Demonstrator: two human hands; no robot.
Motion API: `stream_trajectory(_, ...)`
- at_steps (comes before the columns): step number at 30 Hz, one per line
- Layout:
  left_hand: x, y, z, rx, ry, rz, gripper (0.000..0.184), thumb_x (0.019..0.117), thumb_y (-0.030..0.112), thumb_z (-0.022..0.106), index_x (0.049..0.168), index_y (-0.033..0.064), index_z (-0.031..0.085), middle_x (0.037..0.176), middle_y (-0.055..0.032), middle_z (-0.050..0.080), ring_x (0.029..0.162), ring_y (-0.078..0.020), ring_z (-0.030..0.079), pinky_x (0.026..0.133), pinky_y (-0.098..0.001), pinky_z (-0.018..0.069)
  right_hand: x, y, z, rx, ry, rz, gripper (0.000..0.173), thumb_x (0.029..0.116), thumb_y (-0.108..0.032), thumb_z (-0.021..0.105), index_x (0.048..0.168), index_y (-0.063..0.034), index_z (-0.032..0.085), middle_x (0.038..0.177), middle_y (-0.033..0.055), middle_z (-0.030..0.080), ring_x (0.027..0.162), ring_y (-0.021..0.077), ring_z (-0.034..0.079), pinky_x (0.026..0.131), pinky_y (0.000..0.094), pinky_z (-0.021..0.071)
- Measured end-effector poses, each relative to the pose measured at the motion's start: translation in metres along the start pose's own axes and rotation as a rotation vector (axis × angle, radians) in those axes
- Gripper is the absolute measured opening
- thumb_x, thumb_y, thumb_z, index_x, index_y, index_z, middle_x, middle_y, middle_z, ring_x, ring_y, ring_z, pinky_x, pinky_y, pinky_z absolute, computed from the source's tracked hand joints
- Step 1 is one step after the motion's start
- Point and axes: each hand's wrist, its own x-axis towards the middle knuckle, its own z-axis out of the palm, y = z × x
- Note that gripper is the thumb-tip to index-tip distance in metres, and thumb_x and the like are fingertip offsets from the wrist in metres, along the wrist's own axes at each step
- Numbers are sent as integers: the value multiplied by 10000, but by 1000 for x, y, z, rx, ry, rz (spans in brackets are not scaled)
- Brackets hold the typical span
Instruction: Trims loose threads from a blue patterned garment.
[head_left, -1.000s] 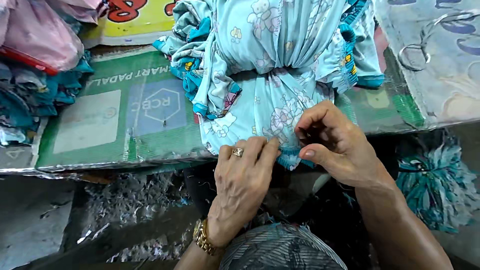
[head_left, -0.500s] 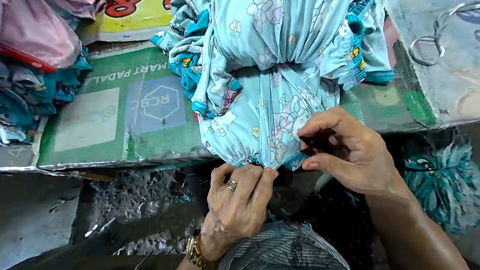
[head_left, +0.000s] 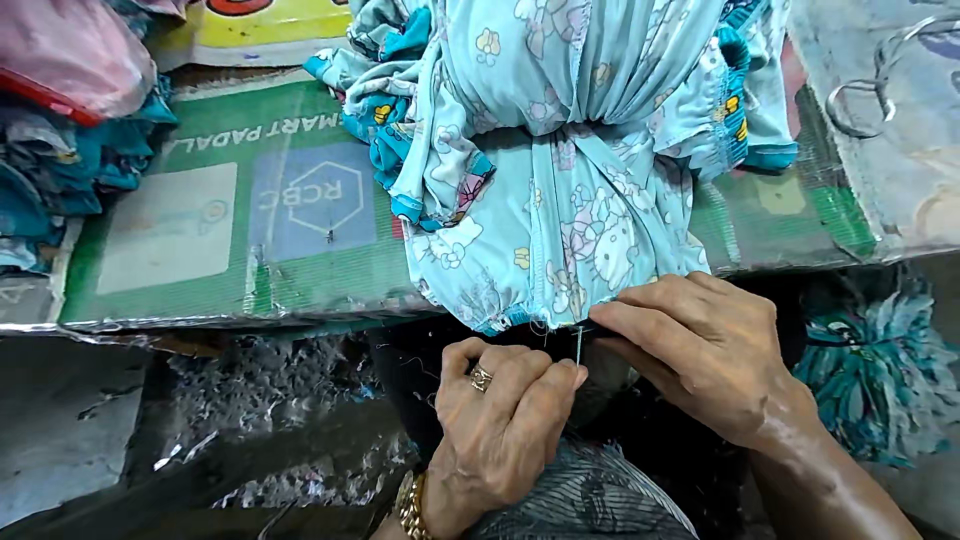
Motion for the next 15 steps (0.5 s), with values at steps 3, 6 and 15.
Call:
stream_trajectory(3, 1, 1, 4, -7, 5, 9, 89, 1005, 224, 636, 997, 142, 667, 875, -14, 658, 832, -124, 605, 872, -325, 433, -1, -1, 5, 25, 25, 14, 161, 990, -210, 695, 1123, -126, 728, 965, 78, 731, 745, 177, 629, 624, 318, 439)
stream_trajectory(6, 2, 2, 7, -19, 10, 13, 91, 1004, 215, 635, 995, 136, 679, 872, -18, 665, 828, -130, 608, 873, -331, 434, -3, 0, 8, 35, 39, 19, 152, 995, -202, 686, 1122, -130, 731, 961, 71, 731, 746, 169, 629, 630, 309, 444)
stream_trajectory(15, 9, -12, -4, 30, 85, -18, 220, 992, 315, 684, 1140, 167, 617, 1028, 1, 608, 967, -111, 591, 914, -281, 456, 3, 1, -1, 298, 66, 159, 224, 1001, -301, 684, 1102, -103, 712, 1003, 27, 717, 922, 44, 666, 784, 177, 534)
